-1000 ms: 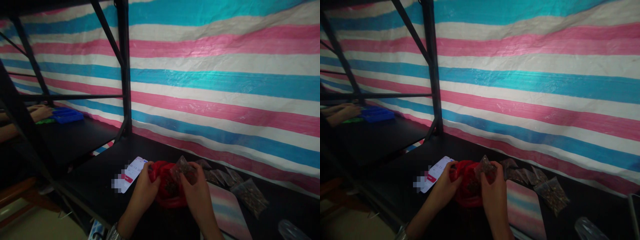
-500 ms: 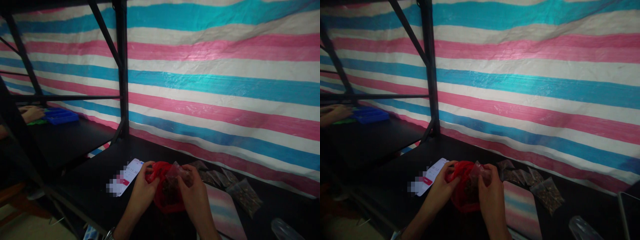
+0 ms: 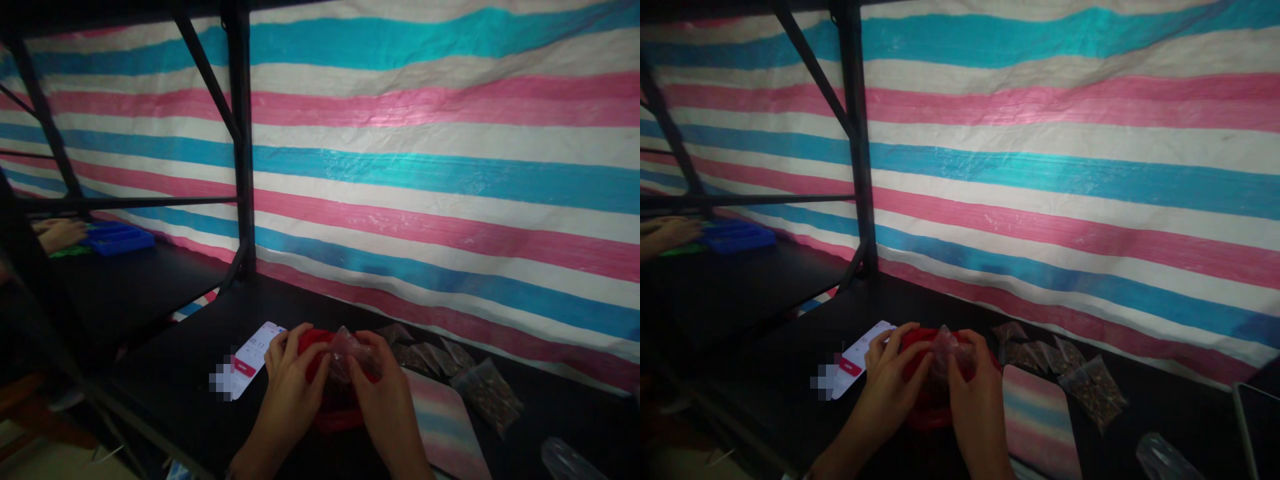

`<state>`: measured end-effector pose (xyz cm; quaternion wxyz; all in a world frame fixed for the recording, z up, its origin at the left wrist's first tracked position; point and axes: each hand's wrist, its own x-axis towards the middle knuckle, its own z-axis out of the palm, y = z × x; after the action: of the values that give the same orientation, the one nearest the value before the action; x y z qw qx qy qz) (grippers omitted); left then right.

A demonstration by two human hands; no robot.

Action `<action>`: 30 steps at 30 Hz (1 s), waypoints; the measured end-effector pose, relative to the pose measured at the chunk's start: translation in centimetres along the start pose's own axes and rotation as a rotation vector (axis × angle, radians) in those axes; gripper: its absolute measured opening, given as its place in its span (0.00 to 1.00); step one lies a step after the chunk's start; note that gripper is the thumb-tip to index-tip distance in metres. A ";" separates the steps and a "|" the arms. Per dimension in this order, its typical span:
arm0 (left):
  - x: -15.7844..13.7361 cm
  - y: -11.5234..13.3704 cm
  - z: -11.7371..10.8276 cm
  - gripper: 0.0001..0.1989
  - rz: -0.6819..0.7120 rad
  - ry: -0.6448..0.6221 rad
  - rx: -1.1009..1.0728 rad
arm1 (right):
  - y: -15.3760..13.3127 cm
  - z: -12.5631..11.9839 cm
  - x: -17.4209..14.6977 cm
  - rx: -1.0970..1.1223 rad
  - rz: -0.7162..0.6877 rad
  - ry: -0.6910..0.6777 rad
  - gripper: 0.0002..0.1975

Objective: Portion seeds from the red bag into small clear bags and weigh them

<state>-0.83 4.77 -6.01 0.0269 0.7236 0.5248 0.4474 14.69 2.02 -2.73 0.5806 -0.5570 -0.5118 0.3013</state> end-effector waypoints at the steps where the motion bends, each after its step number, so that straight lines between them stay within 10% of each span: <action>1: 0.1 -0.2 0.1 0.11 0.006 0.010 0.015 | -0.1 -0.1 0.0 0.003 0.006 -0.003 0.18; 13: 0.5 -1.0 1.1 0.10 0.139 0.115 0.149 | -1.2 -2.5 0.3 0.088 -0.026 0.097 0.13; 22: 1.2 -1.8 -0.3 0.16 0.017 0.221 0.046 | -0.4 -21.9 0.8 -0.452 0.295 0.845 0.39; 30: 1.9 -3.3 -1.6 0.14 0.105 0.319 0.135 | 3.0 -27.9 -1.8 -0.882 0.549 0.756 0.28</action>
<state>-4.24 7.01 -5.59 -0.1288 0.6699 0.5130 0.5211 40.72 -8.48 -2.04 0.3389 -0.9220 -0.1865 -0.0171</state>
